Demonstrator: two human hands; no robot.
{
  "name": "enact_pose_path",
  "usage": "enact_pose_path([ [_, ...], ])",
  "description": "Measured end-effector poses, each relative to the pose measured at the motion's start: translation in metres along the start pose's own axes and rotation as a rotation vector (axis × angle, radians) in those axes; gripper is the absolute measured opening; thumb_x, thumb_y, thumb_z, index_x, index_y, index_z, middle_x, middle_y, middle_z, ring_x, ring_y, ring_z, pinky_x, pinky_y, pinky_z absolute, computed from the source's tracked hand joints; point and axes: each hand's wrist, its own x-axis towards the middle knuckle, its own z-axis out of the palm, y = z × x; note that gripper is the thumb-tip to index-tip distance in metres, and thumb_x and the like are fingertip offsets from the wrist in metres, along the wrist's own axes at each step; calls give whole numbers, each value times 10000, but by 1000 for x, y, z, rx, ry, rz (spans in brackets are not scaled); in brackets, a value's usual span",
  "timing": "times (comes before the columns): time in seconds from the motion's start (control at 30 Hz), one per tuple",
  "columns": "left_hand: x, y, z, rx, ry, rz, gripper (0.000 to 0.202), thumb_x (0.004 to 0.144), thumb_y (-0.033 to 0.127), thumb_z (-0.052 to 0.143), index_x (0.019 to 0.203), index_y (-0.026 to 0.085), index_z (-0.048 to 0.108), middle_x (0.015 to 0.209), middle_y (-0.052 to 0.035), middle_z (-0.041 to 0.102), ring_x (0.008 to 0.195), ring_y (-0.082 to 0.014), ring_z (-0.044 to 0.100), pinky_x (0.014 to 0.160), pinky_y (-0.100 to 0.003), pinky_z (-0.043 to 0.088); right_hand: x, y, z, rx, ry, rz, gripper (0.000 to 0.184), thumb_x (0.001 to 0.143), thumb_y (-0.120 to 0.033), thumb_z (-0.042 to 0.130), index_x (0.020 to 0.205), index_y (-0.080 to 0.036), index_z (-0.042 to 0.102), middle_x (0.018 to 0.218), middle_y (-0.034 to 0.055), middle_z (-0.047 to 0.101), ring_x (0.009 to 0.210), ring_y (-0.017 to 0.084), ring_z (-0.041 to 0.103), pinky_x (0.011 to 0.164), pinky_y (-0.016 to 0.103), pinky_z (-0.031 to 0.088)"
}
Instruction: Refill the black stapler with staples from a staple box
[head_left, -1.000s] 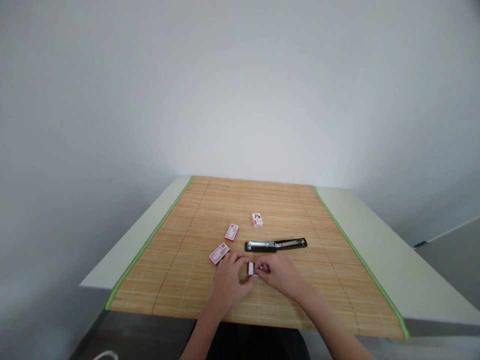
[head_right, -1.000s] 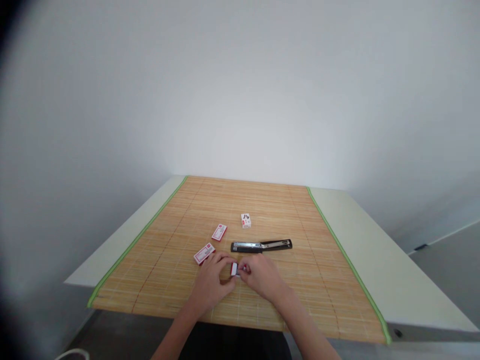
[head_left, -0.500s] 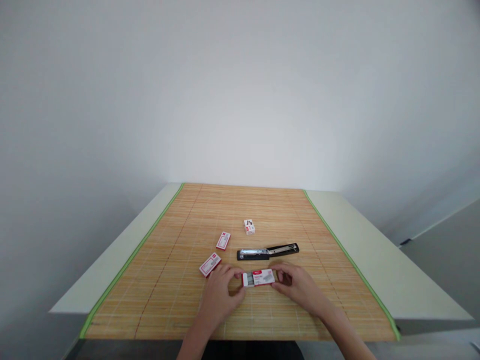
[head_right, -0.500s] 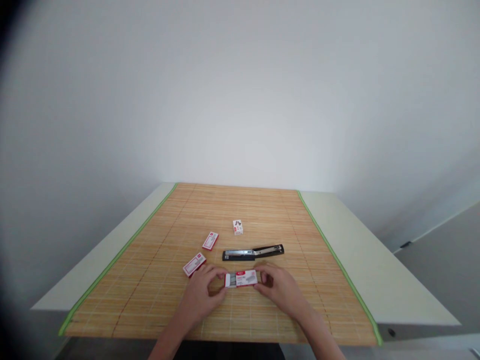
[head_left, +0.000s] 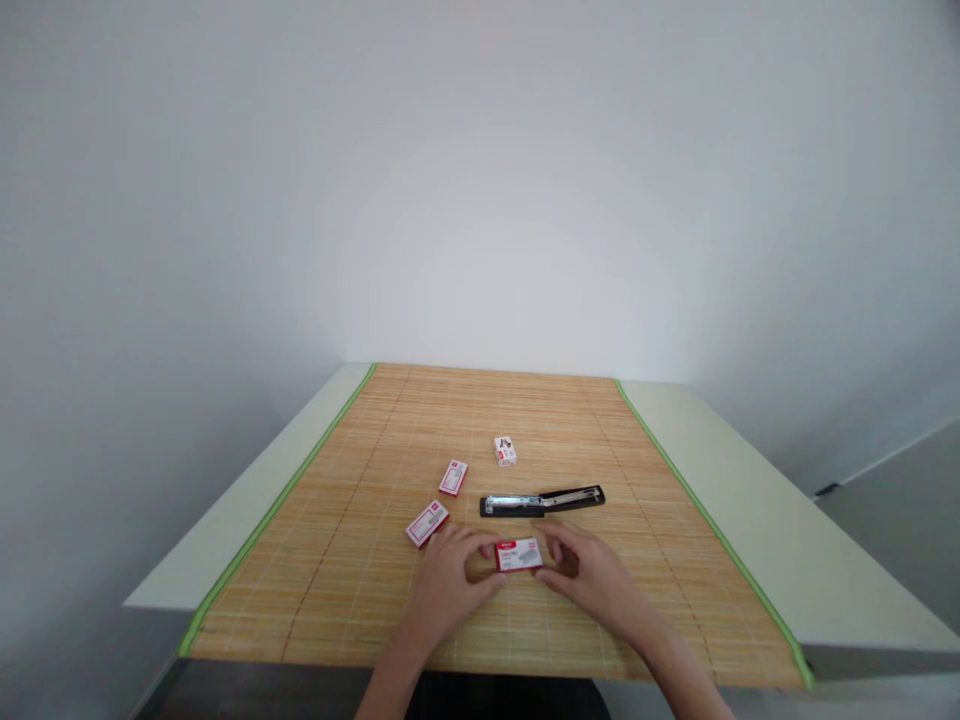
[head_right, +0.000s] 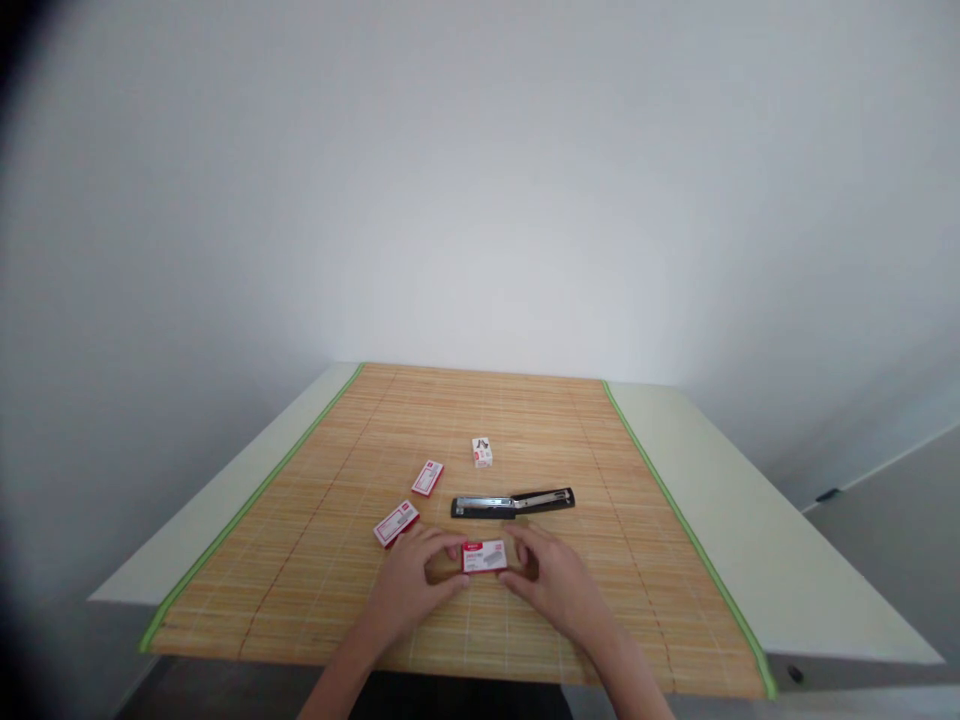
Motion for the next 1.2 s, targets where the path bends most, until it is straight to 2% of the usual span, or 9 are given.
enact_pose_path([
  [0.13, -2, 6, -1, -1, 79, 19, 395, 934, 412, 650, 1323, 345, 640, 1261, -47, 656, 1207, -262, 588, 1079, -453, 457, -3, 30, -24, 34, 423, 80, 458, 885, -503, 680, 1292, -294, 666, 1012, 68, 693, 938, 254, 635, 871, 396, 501],
  [0.2, 0, 9, 2, 37, 91, 22, 399, 989, 412, 566, 1383, 354, 590, 1367, -44, 606, 1283, -261, 541, 1112, -466, 431, 1, 48, -35, 174, 580, 139, 581, 847, -542, 714, 1365, -303, 608, 1203, 102, 679, 1131, 291, 618, 967, 447, 498],
  [0.3, 3, 14, 9, 130, 107, 11, 440, 1002, 429, 537, 1434, 349, 538, 1460, -40, 549, 1333, -279, 496, 1135, -506, 400, 11, 66, -39, 551, 463, 184, 706, 793, -541, 778, 1420, -313, 546, 1370, 107, 638, 1291, 294, 578, 1064, 471, 483],
  [0.37, 5, 16, 13, 169, 119, 0, 454, 1008, 440, 519, 1451, 341, 520, 1478, -43, 534, 1341, -284, 487, 1134, -513, 395, 18, 70, -34, 733, 345, 183, 650, 803, -529, 781, 1378, -303, 579, 1363, 104, 660, 1287, 287, 598, 1113, 488, 454],
  [0.5, 6, 17, 17, 196, 135, -20, 454, 1011, 458, 505, 1448, 331, 523, 1462, -53, 544, 1342, -285, 487, 1125, -504, 401, 32, 63, -26, 849, 331, 152, 581, 810, -542, 780, 1299, -263, 634, 1291, 111, 705, 1231, 292, 643, 1135, 514, 433],
  [0.73, 7, 12, 19, 219, 134, -26, 462, 992, 327, 513, 1454, 319, 511, 1460, -53, 549, 1331, -280, 488, 1123, -501, 394, 71, 6, -27, 641, 234, -70, 473, 837, -480, 771, 1225, -223, 686, 1194, 105, 744, 1137, 261, 684, 1066, 459, 499],
  [0.9, 5, 12, 21, 242, 133, -27, 482, 987, 245, 474, 1464, 306, 503, 1469, -46, 546, 1324, -266, 489, 1127, -494, 389, 100, -35, 0, 227, 8, -206, 307, 852, -274, 732, 1156, -238, 745, 1149, 61, 764, 1077, 236, 699, 1010, 385, 514],
  [1.03, 5, 15, 21, 278, 154, -38, 475, 1000, 199, 419, 1453, 297, 518, 1461, -39, 557, 1317, -247, 495, 1141, -476, 380, 109, -40, 18, 44, -65, -220, 367, 810, -180, 725, 1169, -250, 757, 1144, 68, 769, 1064, 253, 706, 964, 361, 526],
  [1.2, 5, 17, 21, 279, 160, -23, 459, 1012, 215, 415, 1446, 316, 529, 1465, -29, 558, 1329, -246, 492, 1143, -481, 378, 104, -32, 11, 108, -99, -254, 363, 862, -234, 680, 1218, -269, 739, 1178, 52, 761, 1084, 254, 697, 975, 373, 525],
])
